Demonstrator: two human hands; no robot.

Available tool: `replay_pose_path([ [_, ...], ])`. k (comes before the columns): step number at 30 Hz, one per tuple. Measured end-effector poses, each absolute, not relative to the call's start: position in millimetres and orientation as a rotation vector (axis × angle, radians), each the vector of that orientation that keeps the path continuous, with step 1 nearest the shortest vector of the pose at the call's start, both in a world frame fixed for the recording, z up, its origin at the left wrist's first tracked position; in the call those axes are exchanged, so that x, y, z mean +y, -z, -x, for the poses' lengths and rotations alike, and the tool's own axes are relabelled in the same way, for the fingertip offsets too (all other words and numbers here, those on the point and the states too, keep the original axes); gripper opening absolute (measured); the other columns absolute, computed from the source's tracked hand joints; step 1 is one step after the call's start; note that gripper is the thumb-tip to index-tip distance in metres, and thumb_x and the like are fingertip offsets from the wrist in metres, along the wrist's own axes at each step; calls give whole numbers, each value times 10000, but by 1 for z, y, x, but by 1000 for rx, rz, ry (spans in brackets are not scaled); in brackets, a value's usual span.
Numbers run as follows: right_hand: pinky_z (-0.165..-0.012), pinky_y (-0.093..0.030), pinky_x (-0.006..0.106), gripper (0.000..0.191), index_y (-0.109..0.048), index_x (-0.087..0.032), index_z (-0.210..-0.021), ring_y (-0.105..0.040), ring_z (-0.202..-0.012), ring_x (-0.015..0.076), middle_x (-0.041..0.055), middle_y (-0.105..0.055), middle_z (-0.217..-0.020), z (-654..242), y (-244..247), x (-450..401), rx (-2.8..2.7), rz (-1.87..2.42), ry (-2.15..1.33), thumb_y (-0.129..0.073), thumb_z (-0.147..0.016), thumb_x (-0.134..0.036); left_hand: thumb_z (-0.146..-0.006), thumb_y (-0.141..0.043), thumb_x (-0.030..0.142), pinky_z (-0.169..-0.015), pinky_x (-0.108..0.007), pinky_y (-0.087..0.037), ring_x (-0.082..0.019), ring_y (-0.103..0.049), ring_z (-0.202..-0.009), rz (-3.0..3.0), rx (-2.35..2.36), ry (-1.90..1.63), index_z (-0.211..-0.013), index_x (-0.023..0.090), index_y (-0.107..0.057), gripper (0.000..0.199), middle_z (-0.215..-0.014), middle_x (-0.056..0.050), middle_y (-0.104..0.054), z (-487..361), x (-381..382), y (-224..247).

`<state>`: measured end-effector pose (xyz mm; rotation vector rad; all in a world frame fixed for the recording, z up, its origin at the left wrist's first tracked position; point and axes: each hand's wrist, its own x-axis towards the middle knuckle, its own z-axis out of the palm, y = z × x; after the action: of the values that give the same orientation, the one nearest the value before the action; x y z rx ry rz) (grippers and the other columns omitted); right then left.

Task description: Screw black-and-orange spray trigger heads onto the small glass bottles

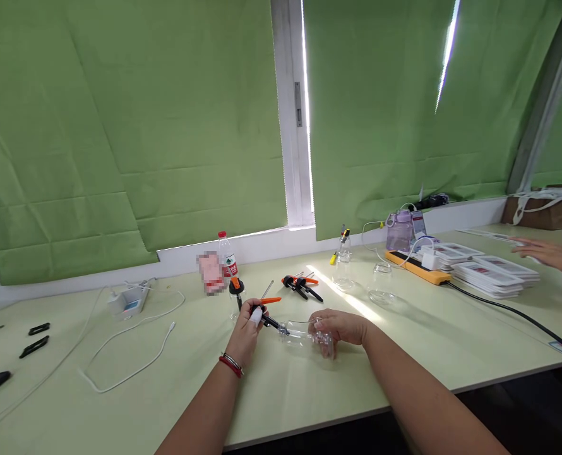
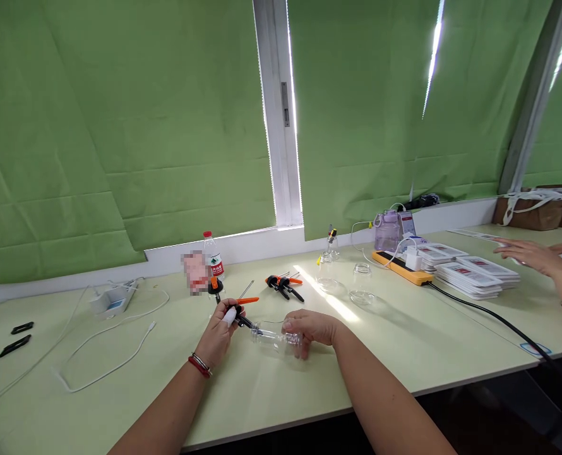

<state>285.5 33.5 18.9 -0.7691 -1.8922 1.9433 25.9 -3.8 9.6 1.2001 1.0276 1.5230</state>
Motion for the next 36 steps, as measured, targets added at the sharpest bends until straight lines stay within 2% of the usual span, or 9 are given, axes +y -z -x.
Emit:
replay_pose_path([
  [7,-478,-506,267,364,-541,-162,-872,-630,-556,162,-3,-581,-666,-270,-14,30,-1830,759,-1828,-646,-739,-485,-746,-637,393,-851,-304,-467,-146,-566,-936,-1125,968,-1480,-1024,232,-506,347,-1000,-28,-555,-32,-8,-13],
  [15,-529,-484,274,388,-569,-167,-932,-621,-597,154,3,-571,-754,-271,-10,35,-1777,812,-1724,-701,-702,-451,-571,-758,186,-823,-286,-454,-172,-577,-951,-1047,976,-1381,-1106,191,-532,581,-1044,-63,-601,-29,-12,-16],
  [20,-612,-482,288,443,-578,-186,-985,-588,-649,137,5,-570,-821,-271,-11,35,-1764,806,-1655,-757,-644,-404,-544,-737,125,-795,-275,-454,-178,-589,-918,-1041,956,-1351,-1072,173,-588,550,-993,-64,-640,-24,-12,-15],
  [25,-659,-467,287,528,-581,-213,-1041,-543,-716,144,-9,-541,-813,-272,-14,33,-1773,770,-1572,-802,-580,-344,-629,-708,173,-800,-292,-458,-174,-595,-878,-1092,856,-1210,-977,154,-638,355,-975,-66,-649,-22,-13,-14],
  [28,-693,-462,300,650,-567,-228,-1098,-524,-769,154,-1,-533,-879,-273,-12,35,-1777,757,-1518,-838,-512,-302,-696,-700,275,-778,-345,-489,-164,-614,-769,-1065,824,-1139,-903,152,-621,253,-903,-65,-644,-24,-15,-15],
  [30,-739,-455,315,719,-559,-233,-1135,-516,-831,167,17,-535,-966,-274,-10,36,-1805,751,-1449,-852,-481,-283,-744,-665,377,-692,-349,-514,-149,-611,-651,-1067,846,-1091,-881,162,-581,269,-798,-43,-627,-27,-16,-15],
  [32,-803,-443,335,760,-549,-239,-1162,-506,-889,176,32,-528,-1049,-273,-9,37,-1823,729,-1391,-857,-468,-271,-776,-608,469,-548,-308,-506,-130,-579,-527,-1090,888,-1048,-877,177,-534,317,-699,-8,-589,-29,-16,-14],
  [36,-872,-425,353,762,-538,-247,-1157,-492,-946,184,44,-505,-1130,-270,-8,35,-1799,678,-1335,-861,-468,-275,-792,-524,558,-331,-200,-364,-90,-491,-376,-1157,1015,-1013,-854,199,-459,370,-607,41,-527,-33,-16,-11],
])
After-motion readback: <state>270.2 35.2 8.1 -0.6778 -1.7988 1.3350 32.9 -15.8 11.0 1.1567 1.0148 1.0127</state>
